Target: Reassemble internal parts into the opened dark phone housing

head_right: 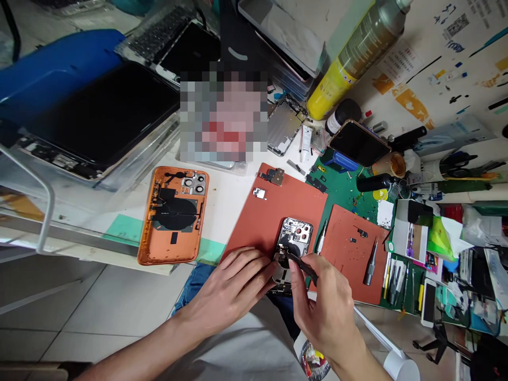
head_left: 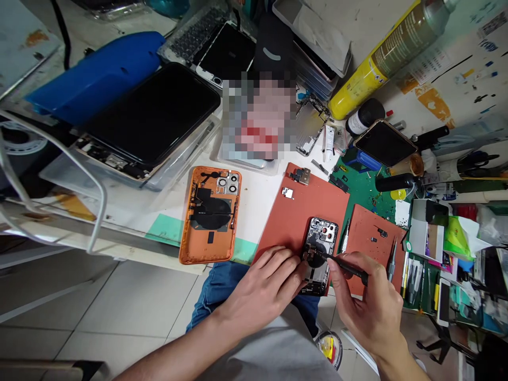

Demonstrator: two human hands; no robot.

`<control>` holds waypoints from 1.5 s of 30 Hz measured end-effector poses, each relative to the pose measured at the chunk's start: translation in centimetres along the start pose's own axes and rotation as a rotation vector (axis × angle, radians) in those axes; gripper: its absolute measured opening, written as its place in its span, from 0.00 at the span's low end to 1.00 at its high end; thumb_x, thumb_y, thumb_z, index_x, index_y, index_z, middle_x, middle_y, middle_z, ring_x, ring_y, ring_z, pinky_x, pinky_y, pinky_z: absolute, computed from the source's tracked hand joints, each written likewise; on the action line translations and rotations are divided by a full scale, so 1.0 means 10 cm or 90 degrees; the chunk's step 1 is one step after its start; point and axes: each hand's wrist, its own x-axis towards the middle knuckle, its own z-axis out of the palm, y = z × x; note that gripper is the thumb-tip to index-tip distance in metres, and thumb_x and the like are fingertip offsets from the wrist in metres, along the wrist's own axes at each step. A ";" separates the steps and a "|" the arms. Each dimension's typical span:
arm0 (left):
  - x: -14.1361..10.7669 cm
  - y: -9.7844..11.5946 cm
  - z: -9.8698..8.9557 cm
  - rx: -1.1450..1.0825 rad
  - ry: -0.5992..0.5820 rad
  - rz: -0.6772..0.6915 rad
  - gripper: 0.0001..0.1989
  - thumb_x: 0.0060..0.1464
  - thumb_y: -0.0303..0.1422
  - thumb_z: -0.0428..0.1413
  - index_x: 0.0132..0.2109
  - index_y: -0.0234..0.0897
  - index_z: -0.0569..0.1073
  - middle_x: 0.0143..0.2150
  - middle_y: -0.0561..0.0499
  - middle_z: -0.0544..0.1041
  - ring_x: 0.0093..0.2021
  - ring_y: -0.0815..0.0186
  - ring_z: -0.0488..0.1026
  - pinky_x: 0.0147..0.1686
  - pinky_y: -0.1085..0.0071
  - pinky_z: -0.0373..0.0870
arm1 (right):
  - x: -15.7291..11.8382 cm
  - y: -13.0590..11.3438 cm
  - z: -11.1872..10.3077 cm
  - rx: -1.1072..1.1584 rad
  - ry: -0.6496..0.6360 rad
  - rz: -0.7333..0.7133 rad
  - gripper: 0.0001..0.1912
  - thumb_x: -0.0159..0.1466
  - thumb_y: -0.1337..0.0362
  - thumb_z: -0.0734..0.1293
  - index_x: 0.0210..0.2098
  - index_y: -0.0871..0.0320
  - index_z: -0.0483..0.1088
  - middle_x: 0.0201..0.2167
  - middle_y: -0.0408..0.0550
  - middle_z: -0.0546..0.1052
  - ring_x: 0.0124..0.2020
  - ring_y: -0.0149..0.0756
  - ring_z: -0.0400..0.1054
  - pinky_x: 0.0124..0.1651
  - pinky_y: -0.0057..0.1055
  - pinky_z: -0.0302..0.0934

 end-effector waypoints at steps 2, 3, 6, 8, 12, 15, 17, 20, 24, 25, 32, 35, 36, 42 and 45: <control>0.02 0.03 -0.01 0.015 -0.017 -0.015 0.16 0.69 0.29 0.61 0.60 0.26 0.77 0.51 0.40 0.82 0.57 0.50 0.74 0.58 0.52 0.74 | -0.02 0.01 0.01 -0.011 0.024 0.014 0.09 0.74 0.66 0.71 0.52 0.56 0.70 0.33 0.44 0.82 0.26 0.34 0.79 0.29 0.29 0.75; 0.04 0.04 -0.02 0.024 -0.029 -0.024 0.17 0.70 0.29 0.60 0.61 0.26 0.76 0.52 0.40 0.82 0.56 0.49 0.74 0.57 0.52 0.74 | -0.04 0.02 0.01 -0.008 0.032 0.022 0.08 0.74 0.66 0.71 0.51 0.56 0.70 0.33 0.44 0.82 0.25 0.33 0.79 0.29 0.28 0.75; 0.07 0.07 -0.01 0.048 -0.061 -0.035 0.19 0.71 0.32 0.59 0.63 0.24 0.75 0.52 0.39 0.81 0.55 0.49 0.74 0.56 0.52 0.73 | -0.09 0.05 0.00 0.016 0.041 0.054 0.08 0.73 0.66 0.72 0.50 0.56 0.71 0.34 0.44 0.82 0.26 0.33 0.80 0.28 0.26 0.75; 0.09 0.07 0.00 0.057 -0.076 -0.035 0.21 0.71 0.33 0.59 0.64 0.24 0.74 0.52 0.39 0.81 0.54 0.48 0.74 0.56 0.51 0.72 | -0.13 0.08 0.00 0.042 0.044 0.086 0.09 0.72 0.66 0.73 0.50 0.56 0.71 0.35 0.45 0.82 0.29 0.34 0.81 0.29 0.26 0.75; 0.09 0.07 -0.01 0.072 -0.092 -0.030 0.23 0.71 0.35 0.59 0.67 0.25 0.73 0.52 0.39 0.80 0.53 0.48 0.73 0.55 0.51 0.71 | -0.20 0.15 0.00 0.132 0.085 0.207 0.12 0.69 0.65 0.76 0.49 0.55 0.72 0.37 0.46 0.83 0.33 0.34 0.82 0.35 0.25 0.77; 0.08 0.09 -0.06 0.064 -0.063 -0.029 0.21 0.71 0.33 0.59 0.65 0.27 0.74 0.50 0.40 0.80 0.52 0.48 0.74 0.51 0.53 0.72 | -0.23 0.19 -0.01 0.268 0.120 0.346 0.13 0.68 0.61 0.78 0.46 0.55 0.73 0.36 0.45 0.82 0.32 0.35 0.82 0.34 0.26 0.77; 0.11 0.10 -0.10 0.025 -0.007 -0.049 0.16 0.70 0.28 0.60 0.61 0.28 0.76 0.48 0.42 0.80 0.50 0.52 0.74 0.49 0.56 0.73 | -0.25 0.21 -0.02 0.366 0.133 0.429 0.14 0.67 0.60 0.79 0.44 0.55 0.72 0.33 0.44 0.81 0.28 0.35 0.80 0.31 0.27 0.76; 0.19 0.12 -0.13 -0.073 0.074 -0.105 0.13 0.68 0.22 0.61 0.58 0.30 0.76 0.48 0.44 0.81 0.47 0.59 0.75 0.49 0.61 0.75 | -0.29 0.22 -0.03 0.483 0.150 0.491 0.14 0.66 0.60 0.79 0.43 0.54 0.72 0.29 0.41 0.79 0.23 0.34 0.77 0.28 0.28 0.75; 0.32 0.13 -0.13 -0.144 0.078 -0.143 0.10 0.70 0.24 0.59 0.57 0.33 0.75 0.48 0.45 0.81 0.46 0.63 0.76 0.48 0.66 0.77 | -0.34 0.20 0.00 0.569 0.142 0.509 0.14 0.67 0.61 0.79 0.45 0.53 0.72 0.31 0.44 0.82 0.25 0.34 0.78 0.31 0.29 0.76; 0.34 0.13 -0.13 -0.148 0.073 -0.137 0.09 0.71 0.24 0.58 0.56 0.34 0.75 0.47 0.46 0.81 0.45 0.65 0.77 0.47 0.67 0.78 | -0.34 0.20 0.01 0.582 0.138 0.513 0.14 0.67 0.61 0.79 0.45 0.53 0.72 0.31 0.44 0.82 0.26 0.35 0.78 0.32 0.30 0.76; 0.35 -0.05 -0.25 -0.060 0.045 -0.136 0.10 0.71 0.20 0.55 0.51 0.39 0.75 0.44 0.51 0.81 0.44 0.66 0.77 0.47 0.69 0.76 | -0.33 0.21 0.04 0.601 0.150 0.587 0.19 0.62 0.57 0.82 0.44 0.53 0.73 0.31 0.42 0.81 0.27 0.35 0.78 0.34 0.30 0.76; 0.40 -0.21 -0.28 0.070 0.083 -0.183 0.10 0.69 0.20 0.58 0.52 0.37 0.78 0.45 0.47 0.80 0.44 0.61 0.75 0.48 0.61 0.73 | -0.32 0.22 0.01 0.560 0.186 0.578 0.19 0.61 0.56 0.82 0.44 0.53 0.74 0.31 0.43 0.81 0.27 0.35 0.78 0.35 0.30 0.76; 0.42 -0.25 -0.28 0.109 0.097 -0.193 0.10 0.69 0.21 0.58 0.52 0.35 0.79 0.44 0.46 0.79 0.43 0.59 0.74 0.47 0.60 0.73 | -0.33 0.23 0.00 0.552 0.187 0.577 0.19 0.61 0.56 0.83 0.43 0.53 0.74 0.31 0.43 0.81 0.27 0.35 0.78 0.34 0.29 0.76; 0.48 -0.34 -0.20 0.200 0.112 -0.196 0.08 0.69 0.22 0.59 0.49 0.34 0.82 0.41 0.46 0.78 0.40 0.58 0.73 0.42 0.61 0.72 | -0.40 0.26 -0.01 0.537 0.187 0.580 0.19 0.62 0.57 0.82 0.44 0.53 0.74 0.31 0.44 0.82 0.27 0.34 0.78 0.33 0.28 0.76; 0.45 -0.33 -0.19 0.204 0.100 -0.193 0.09 0.69 0.22 0.59 0.50 0.35 0.83 0.41 0.47 0.79 0.39 0.59 0.73 0.42 0.61 0.72 | -0.42 0.28 -0.01 0.527 0.197 0.572 0.18 0.62 0.58 0.82 0.45 0.53 0.74 0.31 0.43 0.81 0.27 0.34 0.78 0.33 0.27 0.76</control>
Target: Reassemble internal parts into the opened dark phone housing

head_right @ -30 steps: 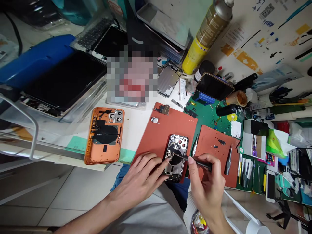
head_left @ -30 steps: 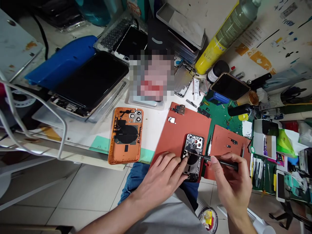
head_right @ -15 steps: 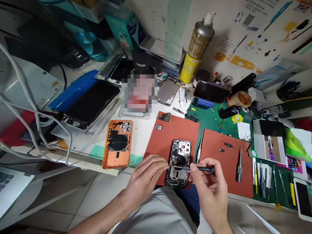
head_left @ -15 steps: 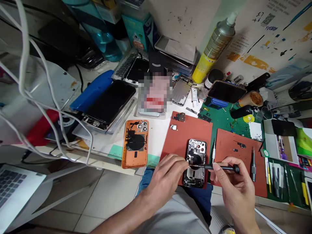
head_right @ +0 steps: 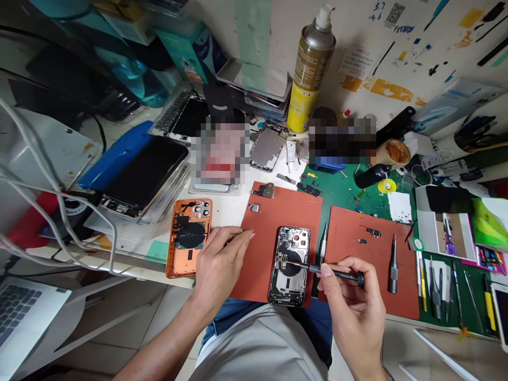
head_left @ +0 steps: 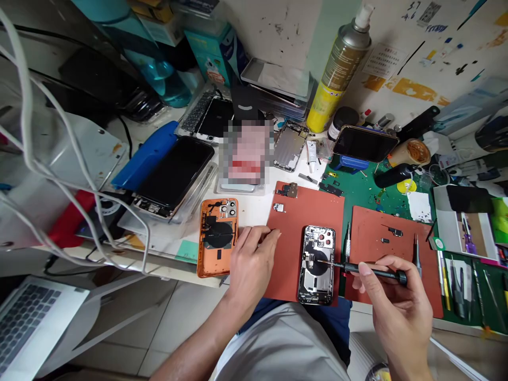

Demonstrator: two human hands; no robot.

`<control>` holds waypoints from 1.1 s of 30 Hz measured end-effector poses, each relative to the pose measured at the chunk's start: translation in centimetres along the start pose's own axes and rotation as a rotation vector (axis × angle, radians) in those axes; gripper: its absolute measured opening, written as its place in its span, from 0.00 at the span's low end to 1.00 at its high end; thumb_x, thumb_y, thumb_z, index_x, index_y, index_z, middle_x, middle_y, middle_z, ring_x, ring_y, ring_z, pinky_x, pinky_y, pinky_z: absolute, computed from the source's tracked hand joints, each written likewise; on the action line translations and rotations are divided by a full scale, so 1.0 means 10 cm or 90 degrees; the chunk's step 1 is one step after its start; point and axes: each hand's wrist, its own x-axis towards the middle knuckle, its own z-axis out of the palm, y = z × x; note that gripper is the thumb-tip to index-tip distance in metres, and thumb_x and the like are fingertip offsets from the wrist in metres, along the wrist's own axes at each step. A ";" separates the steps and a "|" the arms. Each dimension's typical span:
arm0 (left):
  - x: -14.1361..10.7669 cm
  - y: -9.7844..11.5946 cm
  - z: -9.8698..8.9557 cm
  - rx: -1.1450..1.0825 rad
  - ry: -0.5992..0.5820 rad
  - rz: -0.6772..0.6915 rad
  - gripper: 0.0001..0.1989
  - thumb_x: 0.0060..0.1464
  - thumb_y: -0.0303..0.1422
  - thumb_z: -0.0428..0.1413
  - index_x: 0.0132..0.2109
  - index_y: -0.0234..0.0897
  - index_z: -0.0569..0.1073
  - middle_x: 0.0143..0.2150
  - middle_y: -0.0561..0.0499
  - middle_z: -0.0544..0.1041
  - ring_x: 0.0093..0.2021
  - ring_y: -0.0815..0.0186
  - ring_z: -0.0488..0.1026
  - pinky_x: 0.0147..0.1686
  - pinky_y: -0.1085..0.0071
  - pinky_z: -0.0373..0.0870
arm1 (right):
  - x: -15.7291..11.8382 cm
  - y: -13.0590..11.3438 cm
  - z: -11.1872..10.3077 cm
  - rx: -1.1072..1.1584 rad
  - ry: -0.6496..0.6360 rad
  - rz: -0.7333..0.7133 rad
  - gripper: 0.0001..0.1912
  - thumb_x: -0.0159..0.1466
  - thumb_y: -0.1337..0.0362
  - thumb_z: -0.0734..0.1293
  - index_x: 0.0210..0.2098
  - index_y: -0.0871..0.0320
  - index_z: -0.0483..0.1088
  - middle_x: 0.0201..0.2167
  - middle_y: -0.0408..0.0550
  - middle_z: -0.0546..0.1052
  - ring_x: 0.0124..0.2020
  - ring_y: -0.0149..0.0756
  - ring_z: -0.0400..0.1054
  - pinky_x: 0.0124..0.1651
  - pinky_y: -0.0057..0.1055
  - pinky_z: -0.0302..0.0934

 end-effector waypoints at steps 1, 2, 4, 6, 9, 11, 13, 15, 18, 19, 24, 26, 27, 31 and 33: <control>-0.01 0.00 -0.01 0.002 -0.003 -0.001 0.09 0.69 0.22 0.59 0.50 0.36 0.83 0.41 0.47 0.79 0.39 0.59 0.73 0.42 0.61 0.73 | 0.01 0.00 -0.01 -0.003 0.003 -0.004 0.18 0.62 0.58 0.82 0.45 0.53 0.74 0.31 0.43 0.81 0.26 0.34 0.78 0.32 0.27 0.76; -0.01 -0.01 -0.02 0.003 -0.007 -0.002 0.09 0.69 0.22 0.59 0.50 0.36 0.83 0.41 0.47 0.79 0.40 0.59 0.74 0.42 0.61 0.73 | 0.02 -0.01 -0.01 -0.006 0.005 -0.007 0.18 0.62 0.58 0.82 0.45 0.53 0.74 0.31 0.43 0.81 0.26 0.34 0.78 0.32 0.28 0.75; -0.02 -0.02 -0.05 0.002 -0.013 -0.009 0.09 0.70 0.24 0.59 0.52 0.35 0.82 0.41 0.47 0.79 0.40 0.59 0.75 0.43 0.62 0.74 | 0.04 -0.02 -0.02 -0.014 0.013 -0.017 0.18 0.62 0.57 0.82 0.45 0.54 0.74 0.31 0.44 0.81 0.26 0.35 0.78 0.30 0.28 0.75; -0.02 -0.01 -0.10 0.001 -0.012 -0.021 0.10 0.70 0.25 0.59 0.54 0.34 0.81 0.43 0.47 0.79 0.41 0.59 0.76 0.45 0.62 0.75 | 0.07 -0.03 -0.02 -0.027 0.024 -0.036 0.19 0.62 0.57 0.82 0.45 0.54 0.73 0.31 0.44 0.80 0.26 0.36 0.79 0.29 0.29 0.75; -0.05 0.03 -0.18 0.000 0.007 -0.041 0.13 0.70 0.25 0.60 0.59 0.33 0.79 0.46 0.45 0.80 0.45 0.59 0.78 0.50 0.60 0.75 | 0.10 0.00 -0.02 -0.075 0.044 -0.102 0.18 0.63 0.58 0.82 0.45 0.54 0.73 0.33 0.44 0.80 0.27 0.37 0.80 0.29 0.28 0.75; -0.10 0.08 -0.22 -0.026 0.022 -0.030 0.15 0.69 0.23 0.61 0.60 0.33 0.77 0.47 0.44 0.80 0.46 0.58 0.78 0.51 0.60 0.75 | 0.11 0.03 0.00 -0.127 0.045 -0.179 0.16 0.64 0.61 0.80 0.46 0.54 0.73 0.35 0.44 0.81 0.29 0.36 0.81 0.32 0.27 0.76; -0.17 0.13 -0.22 -0.079 0.002 0.040 0.16 0.67 0.22 0.63 0.60 0.31 0.77 0.49 0.43 0.81 0.48 0.58 0.79 0.52 0.59 0.75 | 0.10 0.05 0.03 -0.194 0.028 -0.281 0.15 0.66 0.64 0.79 0.49 0.55 0.73 0.37 0.46 0.82 0.32 0.35 0.82 0.36 0.28 0.77; -0.26 0.18 -0.20 -0.125 -0.054 0.152 0.16 0.66 0.23 0.65 0.58 0.30 0.77 0.52 0.42 0.84 0.51 0.56 0.78 0.53 0.58 0.75 | 0.10 0.04 0.09 -0.264 0.002 -0.387 0.15 0.67 0.68 0.77 0.51 0.57 0.73 0.39 0.46 0.83 0.33 0.34 0.82 0.37 0.28 0.78; -0.35 0.24 -0.14 -0.137 -0.128 0.275 0.15 0.68 0.29 0.65 0.58 0.30 0.78 0.58 0.45 0.85 0.55 0.55 0.77 0.56 0.57 0.73 | 0.12 -0.02 0.18 -0.352 -0.016 -0.504 0.12 0.70 0.70 0.74 0.51 0.58 0.72 0.37 0.46 0.82 0.31 0.33 0.81 0.35 0.26 0.76; -0.36 0.25 -0.13 -0.133 -0.142 0.292 0.15 0.69 0.33 0.64 0.59 0.31 0.78 0.60 0.46 0.84 0.55 0.55 0.77 0.56 0.56 0.72 | 0.13 -0.05 0.22 -0.374 -0.018 -0.524 0.11 0.71 0.70 0.74 0.50 0.58 0.72 0.36 0.45 0.82 0.30 0.33 0.80 0.34 0.26 0.75; -0.37 0.27 -0.06 -0.081 -0.182 0.312 0.25 0.72 0.49 0.57 0.61 0.32 0.78 0.67 0.47 0.80 0.57 0.53 0.76 0.61 0.53 0.68 | 0.22 -0.12 0.32 -0.429 -0.031 -0.545 0.06 0.73 0.67 0.72 0.47 0.58 0.71 0.33 0.44 0.82 0.28 0.33 0.80 0.33 0.28 0.73; -0.37 0.26 -0.04 -0.069 -0.186 0.313 0.27 0.72 0.51 0.56 0.61 0.31 0.78 0.68 0.46 0.79 0.56 0.53 0.76 0.61 0.52 0.67 | 0.25 -0.13 0.34 -0.434 -0.036 -0.549 0.06 0.74 0.67 0.71 0.48 0.58 0.71 0.33 0.44 0.81 0.28 0.33 0.79 0.32 0.28 0.73; -0.37 0.25 -0.03 -0.066 -0.185 0.314 0.28 0.71 0.52 0.56 0.61 0.31 0.78 0.68 0.45 0.79 0.56 0.52 0.76 0.61 0.52 0.67 | 0.26 -0.12 0.35 -0.435 -0.038 -0.549 0.06 0.74 0.67 0.71 0.48 0.57 0.71 0.32 0.43 0.81 0.27 0.32 0.79 0.32 0.27 0.73; -0.39 0.24 -0.01 -0.066 -0.183 0.314 0.28 0.70 0.52 0.58 0.61 0.31 0.78 0.67 0.44 0.79 0.56 0.53 0.77 0.61 0.53 0.67 | 0.26 -0.12 0.37 -0.446 -0.041 -0.537 0.06 0.73 0.67 0.71 0.49 0.56 0.71 0.32 0.43 0.81 0.26 0.32 0.78 0.30 0.27 0.72; -0.39 0.24 0.00 -0.068 -0.181 0.314 0.28 0.70 0.51 0.58 0.61 0.31 0.78 0.66 0.43 0.80 0.56 0.53 0.77 0.61 0.53 0.67 | 0.26 -0.13 0.38 -0.451 -0.042 -0.530 0.07 0.73 0.67 0.71 0.49 0.56 0.70 0.33 0.43 0.81 0.27 0.32 0.78 0.30 0.28 0.72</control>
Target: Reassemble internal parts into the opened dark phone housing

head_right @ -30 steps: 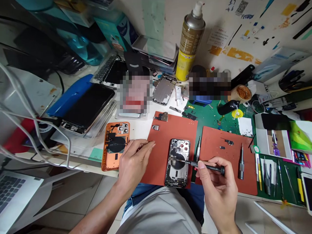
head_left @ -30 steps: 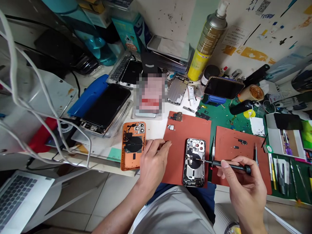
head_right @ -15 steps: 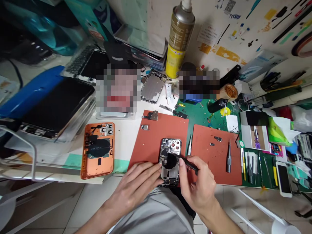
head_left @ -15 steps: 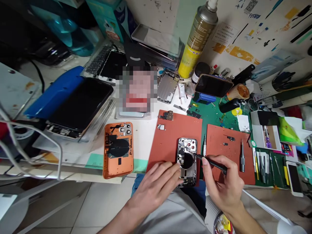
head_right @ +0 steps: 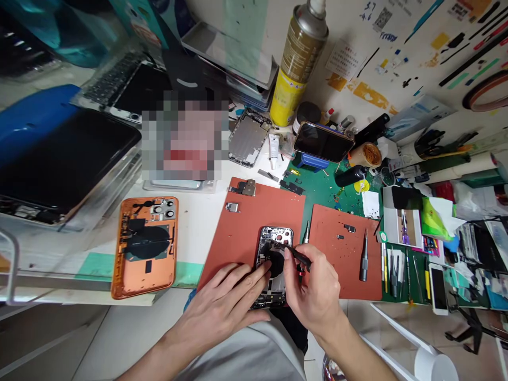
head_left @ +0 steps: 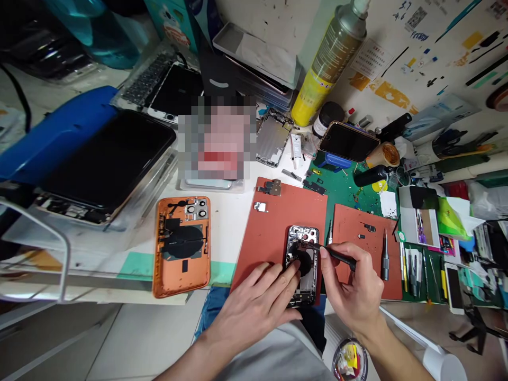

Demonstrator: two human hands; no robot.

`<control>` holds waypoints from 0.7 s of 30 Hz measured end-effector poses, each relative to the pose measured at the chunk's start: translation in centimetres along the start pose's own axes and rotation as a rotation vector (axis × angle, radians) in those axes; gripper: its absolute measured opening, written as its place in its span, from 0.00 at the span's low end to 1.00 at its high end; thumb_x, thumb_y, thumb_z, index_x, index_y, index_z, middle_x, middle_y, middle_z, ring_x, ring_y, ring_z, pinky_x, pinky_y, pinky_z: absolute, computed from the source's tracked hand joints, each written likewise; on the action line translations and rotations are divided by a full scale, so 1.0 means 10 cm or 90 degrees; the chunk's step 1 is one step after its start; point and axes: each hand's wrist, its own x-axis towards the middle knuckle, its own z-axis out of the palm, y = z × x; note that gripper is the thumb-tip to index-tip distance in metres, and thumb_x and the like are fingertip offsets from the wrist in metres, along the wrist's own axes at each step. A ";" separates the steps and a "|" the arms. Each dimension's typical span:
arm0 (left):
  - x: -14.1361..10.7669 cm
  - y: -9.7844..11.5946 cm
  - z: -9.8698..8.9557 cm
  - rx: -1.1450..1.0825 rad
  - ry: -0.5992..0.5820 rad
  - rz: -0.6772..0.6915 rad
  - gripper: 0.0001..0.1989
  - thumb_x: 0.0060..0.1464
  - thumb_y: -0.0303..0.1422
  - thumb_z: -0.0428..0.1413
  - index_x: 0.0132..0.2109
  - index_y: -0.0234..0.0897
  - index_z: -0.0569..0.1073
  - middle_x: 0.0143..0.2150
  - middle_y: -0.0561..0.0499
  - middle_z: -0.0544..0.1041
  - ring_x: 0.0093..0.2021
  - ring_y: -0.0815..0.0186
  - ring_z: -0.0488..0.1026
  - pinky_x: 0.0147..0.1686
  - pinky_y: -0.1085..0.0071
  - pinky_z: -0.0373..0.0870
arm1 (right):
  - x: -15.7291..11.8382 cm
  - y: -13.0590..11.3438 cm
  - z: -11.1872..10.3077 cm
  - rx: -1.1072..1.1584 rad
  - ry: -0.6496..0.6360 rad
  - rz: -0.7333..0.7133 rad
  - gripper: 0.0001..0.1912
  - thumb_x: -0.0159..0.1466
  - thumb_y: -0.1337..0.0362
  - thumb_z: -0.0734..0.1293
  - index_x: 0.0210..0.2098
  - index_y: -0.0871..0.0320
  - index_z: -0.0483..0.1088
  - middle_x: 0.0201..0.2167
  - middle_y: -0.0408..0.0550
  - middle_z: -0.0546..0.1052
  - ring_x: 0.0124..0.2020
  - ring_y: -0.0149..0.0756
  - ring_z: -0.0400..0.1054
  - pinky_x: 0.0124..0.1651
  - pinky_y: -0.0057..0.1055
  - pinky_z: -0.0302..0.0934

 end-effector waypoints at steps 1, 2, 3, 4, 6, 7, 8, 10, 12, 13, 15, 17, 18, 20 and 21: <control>0.00 0.00 0.00 -0.001 0.002 0.001 0.28 0.70 0.51 0.58 0.61 0.30 0.78 0.66 0.43 0.81 0.56 0.52 0.77 0.61 0.53 0.67 | 0.01 -0.01 0.00 -0.002 -0.003 0.001 0.07 0.73 0.67 0.71 0.49 0.55 0.70 0.33 0.43 0.81 0.27 0.32 0.78 0.30 0.28 0.72; 0.00 0.00 0.00 -0.002 0.004 0.001 0.28 0.70 0.51 0.58 0.61 0.30 0.78 0.66 0.43 0.81 0.56 0.52 0.77 0.61 0.53 0.67 | 0.02 -0.01 -0.01 -0.005 -0.007 -0.003 0.07 0.74 0.67 0.71 0.49 0.55 0.70 0.32 0.43 0.81 0.26 0.32 0.77 0.30 0.28 0.72; 0.00 0.00 0.01 -0.003 0.007 0.002 0.28 0.70 0.51 0.58 0.61 0.30 0.78 0.65 0.43 0.81 0.57 0.52 0.77 0.61 0.52 0.67 | 0.04 -0.01 -0.01 -0.009 -0.013 -0.014 0.07 0.74 0.67 0.71 0.49 0.54 0.69 0.31 0.42 0.80 0.26 0.32 0.77 0.30 0.28 0.71; 0.00 0.00 0.01 -0.003 0.011 0.003 0.28 0.70 0.51 0.58 0.60 0.29 0.78 0.65 0.43 0.81 0.58 0.51 0.77 0.62 0.52 0.67 | 0.06 -0.01 -0.02 -0.017 -0.023 -0.033 0.07 0.74 0.68 0.71 0.48 0.54 0.69 0.31 0.41 0.80 0.25 0.31 0.75 0.29 0.28 0.70; -0.01 0.00 0.03 -0.008 0.019 -0.001 0.27 0.70 0.51 0.59 0.59 0.30 0.79 0.64 0.43 0.82 0.59 0.51 0.77 0.62 0.52 0.67 | 0.13 -0.02 -0.05 -0.036 -0.054 -0.095 0.07 0.74 0.69 0.70 0.48 0.54 0.69 0.29 0.40 0.79 0.24 0.31 0.73 0.30 0.29 0.69; -0.01 0.00 0.03 -0.013 0.021 -0.004 0.26 0.70 0.51 0.59 0.58 0.30 0.79 0.64 0.43 0.82 0.59 0.51 0.76 0.62 0.52 0.67 | 0.17 -0.02 -0.07 -0.042 -0.079 -0.130 0.07 0.74 0.70 0.70 0.47 0.54 0.68 0.29 0.41 0.78 0.25 0.31 0.72 0.30 0.30 0.68; -0.02 0.00 0.04 -0.018 0.022 -0.006 0.26 0.70 0.51 0.59 0.57 0.30 0.80 0.63 0.43 0.82 0.60 0.50 0.76 0.63 0.52 0.67 | 0.22 -0.03 -0.10 -0.043 -0.112 -0.162 0.07 0.74 0.71 0.70 0.47 0.55 0.68 0.30 0.42 0.78 0.25 0.32 0.72 0.31 0.31 0.68; -0.03 0.01 0.05 -0.022 0.021 -0.007 0.26 0.69 0.51 0.60 0.56 0.31 0.80 0.63 0.43 0.82 0.60 0.50 0.76 0.63 0.52 0.67 | 0.31 -0.04 -0.14 -0.037 -0.184 -0.200 0.07 0.74 0.73 0.68 0.47 0.55 0.68 0.32 0.45 0.78 0.28 0.34 0.72 0.33 0.33 0.67; -0.04 0.01 0.06 -0.022 0.021 -0.007 0.26 0.68 0.52 0.61 0.56 0.31 0.80 0.64 0.43 0.81 0.60 0.49 0.75 0.64 0.52 0.66 | 0.40 -0.06 -0.17 -0.031 -0.235 -0.213 0.07 0.74 0.74 0.67 0.46 0.55 0.67 0.34 0.47 0.79 0.30 0.35 0.73 0.33 0.34 0.66; -0.04 0.01 0.06 -0.023 0.020 -0.007 0.27 0.68 0.52 0.61 0.56 0.31 0.80 0.64 0.43 0.81 0.60 0.49 0.75 0.64 0.52 0.66 | 0.43 -0.06 -0.18 -0.028 -0.247 -0.216 0.07 0.74 0.74 0.66 0.45 0.55 0.67 0.34 0.47 0.79 0.30 0.35 0.72 0.33 0.34 0.66; -0.05 0.01 0.06 -0.026 0.018 -0.009 0.27 0.68 0.52 0.61 0.58 0.32 0.80 0.64 0.44 0.81 0.60 0.50 0.75 0.64 0.52 0.65 | 0.48 -0.06 -0.18 -0.020 -0.262 -0.218 0.07 0.75 0.73 0.67 0.45 0.55 0.67 0.34 0.45 0.77 0.30 0.34 0.71 0.33 0.34 0.65; -0.05 0.00 0.06 -0.025 0.016 -0.012 0.28 0.68 0.52 0.61 0.60 0.31 0.79 0.64 0.45 0.81 0.60 0.50 0.74 0.64 0.53 0.65 | 0.50 -0.05 -0.17 -0.021 -0.266 -0.220 0.07 0.75 0.70 0.68 0.44 0.54 0.66 0.31 0.42 0.75 0.28 0.33 0.69 0.32 0.33 0.63; -0.05 0.00 0.06 -0.024 0.015 -0.014 0.29 0.68 0.52 0.61 0.61 0.31 0.78 0.64 0.45 0.81 0.60 0.50 0.74 0.64 0.53 0.65 | 0.51 -0.04 -0.16 -0.025 -0.265 -0.223 0.07 0.76 0.69 0.69 0.43 0.53 0.66 0.30 0.40 0.74 0.27 0.32 0.67 0.31 0.33 0.61; -0.04 0.00 0.06 -0.024 0.012 -0.018 0.30 0.68 0.53 0.60 0.62 0.31 0.77 0.65 0.45 0.81 0.60 0.51 0.74 0.63 0.53 0.65 | 0.52 -0.03 -0.16 -0.029 -0.271 -0.232 0.08 0.76 0.70 0.68 0.42 0.52 0.65 0.28 0.38 0.71 0.25 0.31 0.64 0.30 0.33 0.59; -0.04 0.00 0.06 -0.025 0.012 -0.020 0.30 0.68 0.53 0.60 0.62 0.31 0.77 0.65 0.45 0.81 0.60 0.51 0.74 0.63 0.53 0.65 | 0.52 -0.03 -0.17 -0.025 -0.286 -0.236 0.09 0.76 0.71 0.66 0.42 0.52 0.64 0.29 0.39 0.70 0.26 0.32 0.64 0.31 0.33 0.59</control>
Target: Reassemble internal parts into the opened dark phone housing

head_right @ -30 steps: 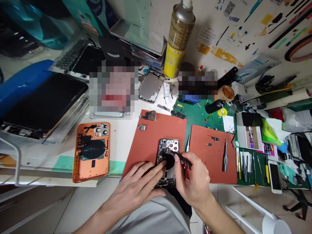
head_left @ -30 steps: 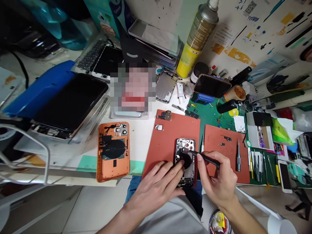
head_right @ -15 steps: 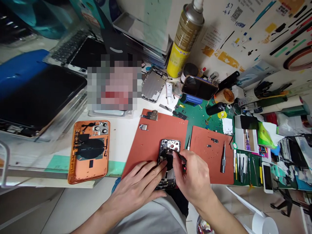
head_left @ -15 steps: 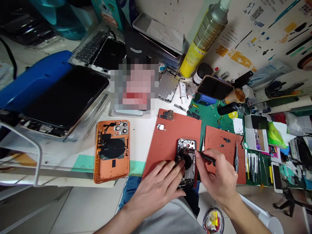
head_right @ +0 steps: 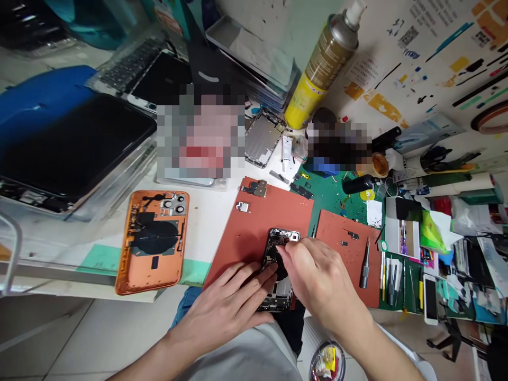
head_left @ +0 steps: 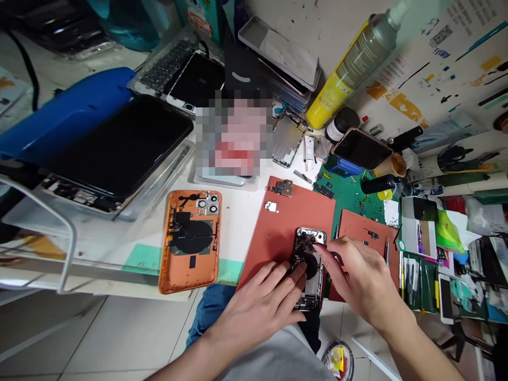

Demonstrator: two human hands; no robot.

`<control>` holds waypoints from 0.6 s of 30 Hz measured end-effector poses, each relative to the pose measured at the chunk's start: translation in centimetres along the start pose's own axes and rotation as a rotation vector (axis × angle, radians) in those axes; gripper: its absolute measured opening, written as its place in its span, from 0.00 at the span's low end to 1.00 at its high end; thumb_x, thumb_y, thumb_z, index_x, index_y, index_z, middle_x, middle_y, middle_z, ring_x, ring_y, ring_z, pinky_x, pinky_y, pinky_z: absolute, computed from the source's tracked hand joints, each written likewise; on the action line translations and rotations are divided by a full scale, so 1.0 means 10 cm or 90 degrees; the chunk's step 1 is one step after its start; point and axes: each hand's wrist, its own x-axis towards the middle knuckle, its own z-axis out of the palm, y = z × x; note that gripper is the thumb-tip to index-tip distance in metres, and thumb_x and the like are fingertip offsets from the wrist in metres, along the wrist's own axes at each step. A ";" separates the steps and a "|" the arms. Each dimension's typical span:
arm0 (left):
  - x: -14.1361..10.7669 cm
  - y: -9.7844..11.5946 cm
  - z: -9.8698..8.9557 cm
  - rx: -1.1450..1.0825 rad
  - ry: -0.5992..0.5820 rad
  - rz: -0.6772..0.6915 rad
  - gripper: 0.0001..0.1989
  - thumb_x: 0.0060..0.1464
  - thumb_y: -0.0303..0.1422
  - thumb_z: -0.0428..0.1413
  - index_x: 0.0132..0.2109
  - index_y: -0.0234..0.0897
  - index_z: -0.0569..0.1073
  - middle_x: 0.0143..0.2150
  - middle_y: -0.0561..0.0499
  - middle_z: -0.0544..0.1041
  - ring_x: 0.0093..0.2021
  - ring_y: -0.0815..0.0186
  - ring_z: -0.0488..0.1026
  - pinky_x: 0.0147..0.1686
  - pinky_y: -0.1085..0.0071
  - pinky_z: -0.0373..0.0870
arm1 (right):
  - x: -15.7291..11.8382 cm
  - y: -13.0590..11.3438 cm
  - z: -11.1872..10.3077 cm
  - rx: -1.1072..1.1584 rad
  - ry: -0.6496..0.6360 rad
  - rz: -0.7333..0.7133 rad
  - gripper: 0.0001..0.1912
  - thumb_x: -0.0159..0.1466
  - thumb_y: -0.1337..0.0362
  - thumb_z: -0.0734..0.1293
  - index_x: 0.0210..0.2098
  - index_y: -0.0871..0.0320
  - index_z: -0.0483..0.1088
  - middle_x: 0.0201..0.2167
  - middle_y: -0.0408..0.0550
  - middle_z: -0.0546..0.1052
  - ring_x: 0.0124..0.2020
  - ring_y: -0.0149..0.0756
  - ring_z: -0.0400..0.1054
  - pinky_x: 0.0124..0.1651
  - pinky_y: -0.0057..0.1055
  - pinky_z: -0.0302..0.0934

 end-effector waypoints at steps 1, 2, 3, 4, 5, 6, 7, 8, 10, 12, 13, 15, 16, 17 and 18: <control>0.00 0.00 0.00 -0.001 0.001 -0.001 0.31 0.68 0.53 0.60 0.62 0.31 0.77 0.65 0.45 0.80 0.60 0.51 0.75 0.63 0.53 0.65 | 0.00 0.00 -0.01 0.010 -0.020 -0.002 0.09 0.76 0.73 0.65 0.42 0.52 0.65 0.30 0.40 0.70 0.28 0.33 0.65 0.32 0.33 0.61; 0.00 0.00 0.00 -0.002 0.005 -0.001 0.30 0.68 0.53 0.60 0.62 0.31 0.77 0.65 0.45 0.80 0.60 0.51 0.75 0.63 0.53 0.65 | 0.00 0.00 -0.02 0.023 -0.043 0.000 0.09 0.76 0.74 0.63 0.43 0.52 0.65 0.32 0.42 0.71 0.30 0.34 0.67 0.34 0.33 0.63; 0.00 0.00 -0.01 -0.003 0.010 -0.001 0.30 0.68 0.53 0.60 0.62 0.31 0.78 0.65 0.45 0.80 0.60 0.51 0.75 0.63 0.53 0.65 | 0.00 -0.01 -0.02 0.035 -0.062 0.004 0.10 0.76 0.75 0.62 0.43 0.53 0.65 0.34 0.44 0.72 0.33 0.36 0.69 0.36 0.34 0.65; 0.00 0.00 -0.01 -0.002 0.012 -0.001 0.30 0.68 0.53 0.60 0.62 0.31 0.78 0.65 0.45 0.81 0.60 0.51 0.75 0.63 0.53 0.65 | 0.00 -0.01 -0.03 0.039 -0.069 0.009 0.09 0.76 0.74 0.62 0.44 0.53 0.65 0.36 0.45 0.73 0.35 0.37 0.70 0.37 0.34 0.66; 0.01 0.00 -0.01 -0.001 0.012 0.000 0.30 0.68 0.53 0.60 0.62 0.31 0.78 0.65 0.45 0.81 0.60 0.51 0.75 0.63 0.53 0.65 | 0.01 -0.01 -0.03 0.034 -0.059 0.011 0.08 0.76 0.73 0.63 0.44 0.53 0.65 0.36 0.45 0.74 0.35 0.37 0.71 0.37 0.34 0.66; 0.01 0.00 -0.01 0.000 0.010 0.001 0.30 0.68 0.53 0.60 0.62 0.30 0.78 0.65 0.45 0.81 0.60 0.51 0.75 0.63 0.53 0.65 | 0.01 -0.01 -0.02 0.021 -0.037 0.009 0.07 0.76 0.72 0.65 0.43 0.53 0.65 0.34 0.44 0.74 0.33 0.36 0.70 0.35 0.34 0.65; 0.01 0.00 -0.01 0.001 0.007 0.001 0.30 0.68 0.53 0.60 0.62 0.31 0.77 0.64 0.45 0.81 0.60 0.51 0.75 0.63 0.53 0.65 | 0.02 -0.01 -0.02 0.008 -0.013 0.005 0.07 0.76 0.71 0.66 0.43 0.53 0.65 0.32 0.42 0.73 0.29 0.35 0.68 0.33 0.33 0.63; 0.01 0.00 -0.01 0.002 0.004 0.001 0.31 0.68 0.53 0.60 0.62 0.31 0.77 0.64 0.45 0.81 0.60 0.51 0.75 0.63 0.53 0.65 | 0.03 -0.01 -0.02 0.000 0.000 0.001 0.07 0.76 0.70 0.66 0.43 0.52 0.64 0.30 0.41 0.72 0.27 0.34 0.66 0.32 0.33 0.62; 0.01 0.00 -0.01 0.001 0.006 0.001 0.31 0.68 0.53 0.61 0.62 0.31 0.77 0.65 0.45 0.81 0.60 0.51 0.75 0.63 0.53 0.65 | 0.04 -0.01 -0.02 0.014 -0.016 0.012 0.07 0.76 0.71 0.65 0.44 0.53 0.65 0.32 0.42 0.73 0.29 0.33 0.67 0.33 0.33 0.63; 0.00 -0.01 0.00 -0.001 0.013 0.004 0.30 0.68 0.53 0.61 0.62 0.30 0.77 0.65 0.45 0.81 0.60 0.51 0.75 0.63 0.53 0.65 | 0.04 -0.02 -0.02 0.032 -0.036 0.031 0.05 0.76 0.71 0.65 0.46 0.54 0.65 0.36 0.45 0.74 0.32 0.35 0.70 0.36 0.33 0.66; 0.00 -0.01 0.00 -0.002 0.013 0.005 0.31 0.68 0.53 0.61 0.63 0.31 0.77 0.65 0.45 0.80 0.61 0.51 0.75 0.63 0.53 0.65 | 0.03 -0.02 -0.02 0.027 -0.028 0.030 0.05 0.76 0.70 0.65 0.46 0.54 0.65 0.36 0.45 0.75 0.31 0.35 0.70 0.35 0.33 0.66; 0.00 -0.01 0.01 -0.001 0.010 0.004 0.31 0.68 0.53 0.60 0.63 0.31 0.77 0.65 0.46 0.81 0.60 0.51 0.75 0.63 0.53 0.65 | 0.02 -0.02 -0.02 0.012 -0.006 0.016 0.06 0.76 0.71 0.66 0.45 0.53 0.65 0.33 0.43 0.73 0.28 0.33 0.67 0.33 0.32 0.64; -0.01 -0.01 0.01 0.000 0.011 0.004 0.30 0.68 0.53 0.60 0.62 0.31 0.78 0.65 0.46 0.81 0.60 0.51 0.75 0.63 0.53 0.65 | 0.02 -0.03 -0.02 0.015 -0.006 0.010 0.06 0.76 0.71 0.65 0.45 0.53 0.65 0.33 0.43 0.73 0.28 0.33 0.67 0.33 0.32 0.64; 0.00 0.00 0.00 0.003 0.012 0.005 0.30 0.68 0.53 0.60 0.62 0.32 0.78 0.65 0.46 0.81 0.60 0.51 0.75 0.63 0.53 0.65 | 0.01 -0.02 -0.02 0.024 -0.014 0.012 0.06 0.75 0.72 0.65 0.46 0.54 0.65 0.34 0.44 0.74 0.29 0.33 0.68 0.33 0.32 0.65; 0.00 0.00 0.00 0.005 0.016 0.005 0.29 0.68 0.53 0.60 0.61 0.32 0.78 0.65 0.46 0.81 0.60 0.51 0.75 0.63 0.53 0.65 | 0.01 -0.02 -0.02 0.032 -0.018 0.017 0.06 0.75 0.71 0.64 0.47 0.54 0.66 0.35 0.45 0.74 0.30 0.34 0.68 0.34 0.32 0.66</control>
